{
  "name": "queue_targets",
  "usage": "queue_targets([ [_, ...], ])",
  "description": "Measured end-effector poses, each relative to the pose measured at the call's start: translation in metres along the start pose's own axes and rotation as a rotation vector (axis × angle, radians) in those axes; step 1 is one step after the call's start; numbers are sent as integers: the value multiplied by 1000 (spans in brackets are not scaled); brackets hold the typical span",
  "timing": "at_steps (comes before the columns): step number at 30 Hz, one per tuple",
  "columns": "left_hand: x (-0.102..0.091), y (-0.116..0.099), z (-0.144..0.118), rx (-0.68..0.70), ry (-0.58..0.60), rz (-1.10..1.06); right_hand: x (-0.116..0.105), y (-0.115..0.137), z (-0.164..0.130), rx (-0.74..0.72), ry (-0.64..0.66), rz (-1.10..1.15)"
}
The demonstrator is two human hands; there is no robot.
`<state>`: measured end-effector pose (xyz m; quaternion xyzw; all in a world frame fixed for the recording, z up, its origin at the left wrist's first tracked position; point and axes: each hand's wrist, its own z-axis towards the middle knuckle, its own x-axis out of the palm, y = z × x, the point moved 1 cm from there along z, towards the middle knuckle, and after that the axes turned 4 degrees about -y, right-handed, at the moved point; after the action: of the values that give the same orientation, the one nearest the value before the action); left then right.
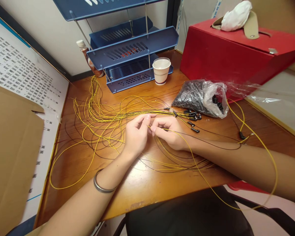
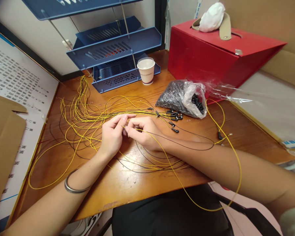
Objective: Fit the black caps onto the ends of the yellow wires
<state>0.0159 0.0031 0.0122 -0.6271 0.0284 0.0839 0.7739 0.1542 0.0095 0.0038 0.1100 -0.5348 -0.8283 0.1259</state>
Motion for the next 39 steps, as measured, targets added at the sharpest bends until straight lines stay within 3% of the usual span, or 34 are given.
queue_targets([
  [39,-1,4,0,-18,8,-17,0,1,2,-9,7,2],
])
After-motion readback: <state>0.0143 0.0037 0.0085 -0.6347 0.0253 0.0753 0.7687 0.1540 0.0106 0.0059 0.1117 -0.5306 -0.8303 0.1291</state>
